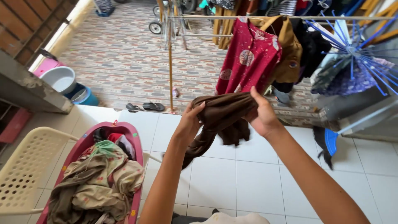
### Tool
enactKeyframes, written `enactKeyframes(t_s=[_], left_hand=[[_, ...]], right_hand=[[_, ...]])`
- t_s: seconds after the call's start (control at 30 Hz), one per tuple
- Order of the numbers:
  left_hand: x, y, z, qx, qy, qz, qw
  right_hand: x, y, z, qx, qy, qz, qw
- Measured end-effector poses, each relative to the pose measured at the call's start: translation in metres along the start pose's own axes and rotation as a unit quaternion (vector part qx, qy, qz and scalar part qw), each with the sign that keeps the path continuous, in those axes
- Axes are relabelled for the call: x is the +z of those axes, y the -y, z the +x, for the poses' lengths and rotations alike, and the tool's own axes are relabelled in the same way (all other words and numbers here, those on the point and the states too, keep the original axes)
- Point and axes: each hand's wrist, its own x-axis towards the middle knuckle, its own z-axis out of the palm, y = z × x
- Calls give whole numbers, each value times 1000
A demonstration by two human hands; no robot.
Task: The recorder takes clothes from a laundry basket and hangs them on a drying rack.
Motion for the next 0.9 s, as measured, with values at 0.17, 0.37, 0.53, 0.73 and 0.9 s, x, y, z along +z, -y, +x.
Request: enactKeyframes(t_s=[0.17,0.37,0.53,0.73,0.9], left_hand=[[1,-12,20,97,2,134,986],[-42,-47,27,103,43,575,810],[-130,-21,62,-15,156,655,739],[-95,-25,28,237,151,548,788],[-37,-67,4,357,301,518,717]], right_hand=[[-44,2,2,-37,-27,1,999],[-28,24,5,-100,-120,55,986],[-48,15,15,-132,-135,36,981],[30,-12,5,-83,-74,-92,990],[94,-32,-7,20,40,-308,950]])
